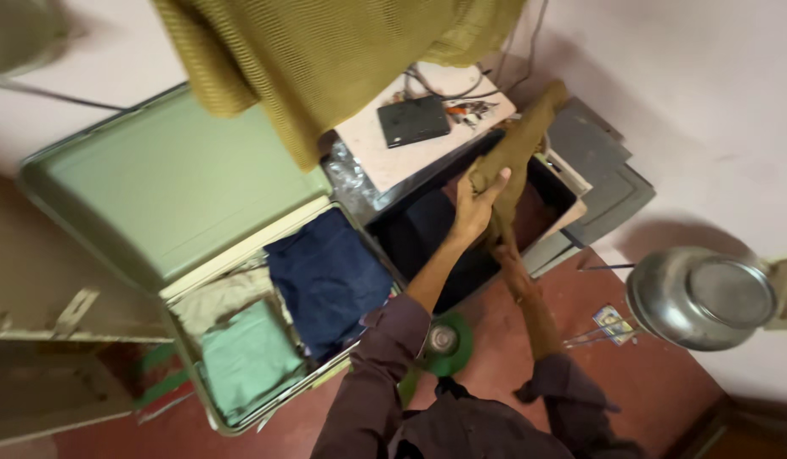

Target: The person folds and organizes various items of clothing, transferring them between a black storage box and a green suitcase.

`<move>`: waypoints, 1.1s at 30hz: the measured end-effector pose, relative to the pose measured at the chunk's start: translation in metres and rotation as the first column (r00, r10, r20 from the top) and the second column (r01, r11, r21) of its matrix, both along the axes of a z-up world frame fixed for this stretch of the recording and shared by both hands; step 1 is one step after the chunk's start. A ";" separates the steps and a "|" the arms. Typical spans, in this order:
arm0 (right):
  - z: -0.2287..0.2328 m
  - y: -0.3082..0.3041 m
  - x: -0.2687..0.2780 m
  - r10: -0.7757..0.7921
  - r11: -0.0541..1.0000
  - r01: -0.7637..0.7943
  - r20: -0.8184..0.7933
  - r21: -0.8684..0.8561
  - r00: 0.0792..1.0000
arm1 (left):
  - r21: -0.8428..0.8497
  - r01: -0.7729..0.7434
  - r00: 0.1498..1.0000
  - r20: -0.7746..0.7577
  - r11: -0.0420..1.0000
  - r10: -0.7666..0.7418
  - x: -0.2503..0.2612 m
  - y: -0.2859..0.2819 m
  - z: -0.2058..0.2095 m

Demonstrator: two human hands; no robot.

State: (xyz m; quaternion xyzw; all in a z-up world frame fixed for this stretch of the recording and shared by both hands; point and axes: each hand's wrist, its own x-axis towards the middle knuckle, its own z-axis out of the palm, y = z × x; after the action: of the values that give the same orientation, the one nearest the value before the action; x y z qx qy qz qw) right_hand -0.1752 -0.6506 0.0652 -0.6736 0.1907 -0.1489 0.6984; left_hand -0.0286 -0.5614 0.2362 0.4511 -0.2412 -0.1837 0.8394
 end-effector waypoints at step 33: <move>0.161 0.334 0.099 0.438 0.895 -0.443 0.279 -0.049 0.854 | 0.599 -0.397 0.918 0.247 0.695 0.310 -0.030 0.410 0.038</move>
State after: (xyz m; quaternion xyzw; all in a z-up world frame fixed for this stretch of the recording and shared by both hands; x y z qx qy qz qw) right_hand -0.0764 -0.3163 0.2259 -0.6649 -0.0692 -0.0781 0.7397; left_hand -0.0583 -0.1518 0.2738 0.7574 -0.1257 -0.0605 0.6379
